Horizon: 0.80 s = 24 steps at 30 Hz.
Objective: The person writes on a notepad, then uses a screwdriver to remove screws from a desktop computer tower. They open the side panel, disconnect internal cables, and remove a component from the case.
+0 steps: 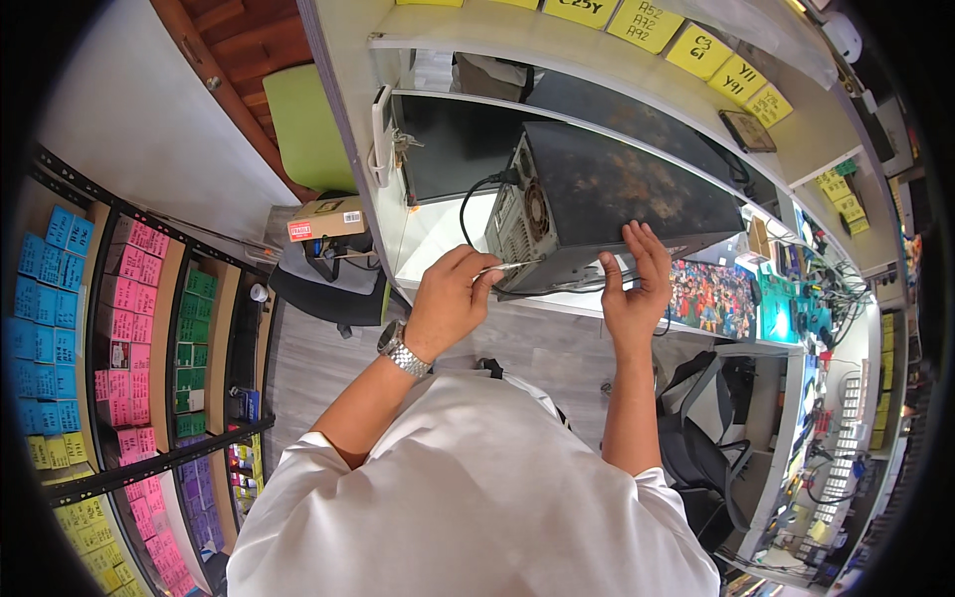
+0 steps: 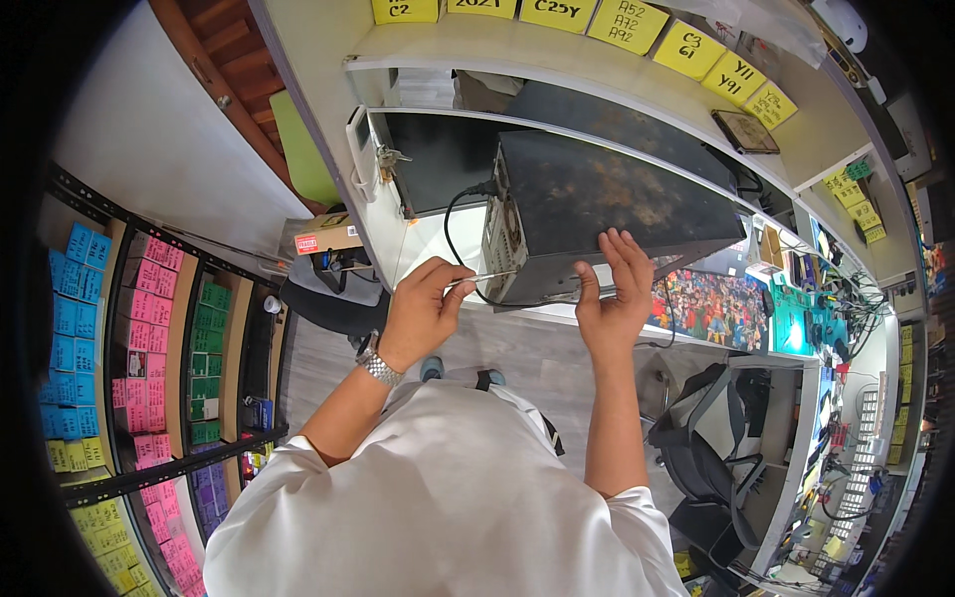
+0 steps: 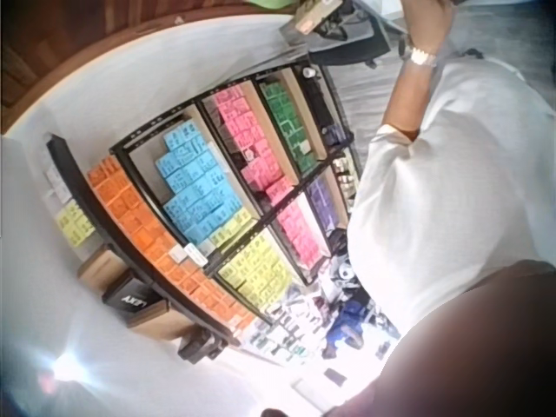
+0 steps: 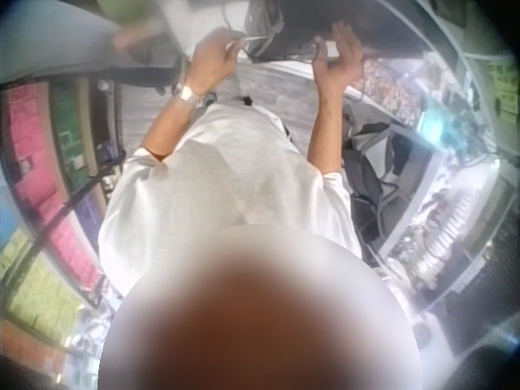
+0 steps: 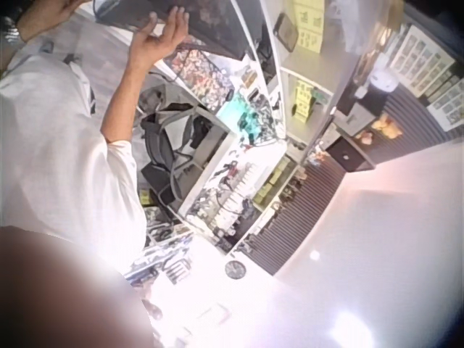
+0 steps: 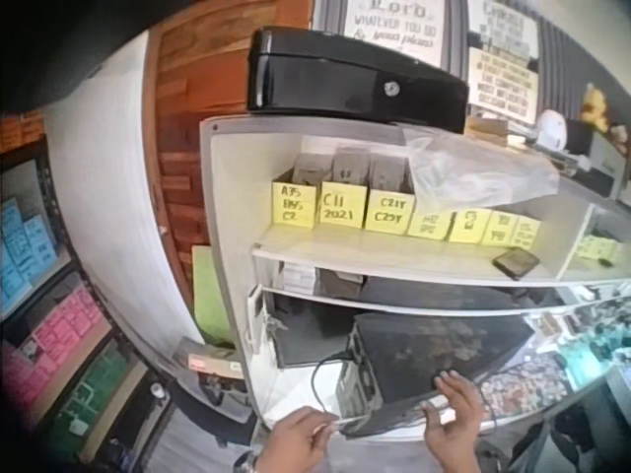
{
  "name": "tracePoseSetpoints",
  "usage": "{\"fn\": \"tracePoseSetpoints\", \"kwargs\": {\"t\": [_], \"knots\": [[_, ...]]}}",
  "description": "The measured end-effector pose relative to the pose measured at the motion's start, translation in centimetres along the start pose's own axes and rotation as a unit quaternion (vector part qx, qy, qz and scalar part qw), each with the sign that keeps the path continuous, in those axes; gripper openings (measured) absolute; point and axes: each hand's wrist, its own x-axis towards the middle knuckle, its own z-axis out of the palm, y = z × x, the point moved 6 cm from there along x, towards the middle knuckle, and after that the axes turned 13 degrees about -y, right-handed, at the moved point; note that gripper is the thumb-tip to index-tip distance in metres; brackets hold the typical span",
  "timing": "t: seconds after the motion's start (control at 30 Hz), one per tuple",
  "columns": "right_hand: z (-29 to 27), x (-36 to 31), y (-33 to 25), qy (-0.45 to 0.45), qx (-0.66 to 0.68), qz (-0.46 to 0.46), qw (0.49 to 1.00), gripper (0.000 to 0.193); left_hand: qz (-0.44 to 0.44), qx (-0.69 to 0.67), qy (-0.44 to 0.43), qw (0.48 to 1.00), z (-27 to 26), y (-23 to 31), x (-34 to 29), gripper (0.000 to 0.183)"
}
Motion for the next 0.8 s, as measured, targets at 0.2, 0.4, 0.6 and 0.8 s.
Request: {"fn": "tracePoseSetpoints", "kwargs": {"t": [0.2, 0.4, 0.6, 0.8], "knots": [[0.1, 0.1, -0.2, 0.004, -0.004, -0.002, 1.0, 0.045, -0.006, -0.011, 0.0, 1.0, -0.2, -0.4, -0.1, 0.013], [0.1, 0.2, -0.7, 0.005, -0.015, -0.006, 1.0, 0.047, 0.002, -0.019, -0.001, 1.0, -0.3, -0.3, 0.3, 0.013], [0.2, 0.2, -0.9, 0.008, -0.007, -0.006, 1.0, 0.048, -0.016, -0.026, -0.009, 0.999, 0.0, -0.3, 0.4, 0.013], [0.3, 0.3, -1.1, 0.022, -0.018, -0.013, 1.0, 0.048, 0.069, 0.119, 0.019, 0.99, 0.0, 1.0, 0.8, 0.005]]}}
